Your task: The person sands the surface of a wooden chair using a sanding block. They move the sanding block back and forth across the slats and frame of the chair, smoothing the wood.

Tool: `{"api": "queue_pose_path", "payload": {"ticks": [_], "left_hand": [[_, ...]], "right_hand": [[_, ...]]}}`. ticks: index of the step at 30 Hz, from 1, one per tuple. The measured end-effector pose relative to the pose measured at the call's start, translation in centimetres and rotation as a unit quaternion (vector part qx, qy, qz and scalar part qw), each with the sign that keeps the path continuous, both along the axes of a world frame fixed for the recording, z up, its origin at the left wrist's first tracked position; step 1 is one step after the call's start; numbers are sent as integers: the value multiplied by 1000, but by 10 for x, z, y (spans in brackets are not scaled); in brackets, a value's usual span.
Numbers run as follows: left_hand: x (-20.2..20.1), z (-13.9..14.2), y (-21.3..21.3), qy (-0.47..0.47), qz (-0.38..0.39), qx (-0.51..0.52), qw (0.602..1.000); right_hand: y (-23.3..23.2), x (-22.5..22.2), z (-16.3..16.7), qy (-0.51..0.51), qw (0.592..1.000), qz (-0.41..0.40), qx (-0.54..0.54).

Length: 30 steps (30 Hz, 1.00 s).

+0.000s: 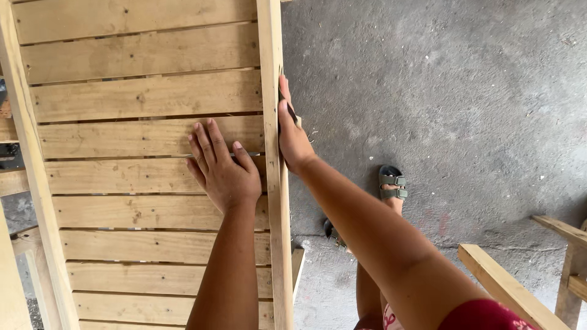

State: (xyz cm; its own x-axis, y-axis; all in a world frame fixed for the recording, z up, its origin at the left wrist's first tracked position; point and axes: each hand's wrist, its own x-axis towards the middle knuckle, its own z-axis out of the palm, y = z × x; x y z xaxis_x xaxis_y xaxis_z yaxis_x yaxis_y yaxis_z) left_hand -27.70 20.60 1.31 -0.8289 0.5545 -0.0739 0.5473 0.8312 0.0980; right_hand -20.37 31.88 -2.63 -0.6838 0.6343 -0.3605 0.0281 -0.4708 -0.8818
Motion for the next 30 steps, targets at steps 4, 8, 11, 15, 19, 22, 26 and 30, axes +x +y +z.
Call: {"api": "queue_pose_path", "payload": {"ticks": [4,8,11,15,19,22,26,30], "left_hand": [[1,1,0,6,-7,6,1000],[2,2,2,10,-9,14,1000],[1,0,2,10,-7,11,1000],[0,-7,-1,11,0,3,1000],[-1,-15,-5,19,-11,7,1000],[-2,-21,-5,41,-20,17,999],[-4,-26,-5,42,-25,23,999],[0,-23,-11,11,-15,40,999]], "right_hand": [[-71,48,21,-120,989,81,32],[-139,93,33,-24,998,56,4],[-112,68,15,-123,987,97,-29],[-10,-1,-5,83,941,-58,322],[12,-10,8,36,965,-27,260],[-44,30,23,35,961,0,273],[-106,73,29,21,988,53,143],[-51,44,24,-16,994,66,89]]}}
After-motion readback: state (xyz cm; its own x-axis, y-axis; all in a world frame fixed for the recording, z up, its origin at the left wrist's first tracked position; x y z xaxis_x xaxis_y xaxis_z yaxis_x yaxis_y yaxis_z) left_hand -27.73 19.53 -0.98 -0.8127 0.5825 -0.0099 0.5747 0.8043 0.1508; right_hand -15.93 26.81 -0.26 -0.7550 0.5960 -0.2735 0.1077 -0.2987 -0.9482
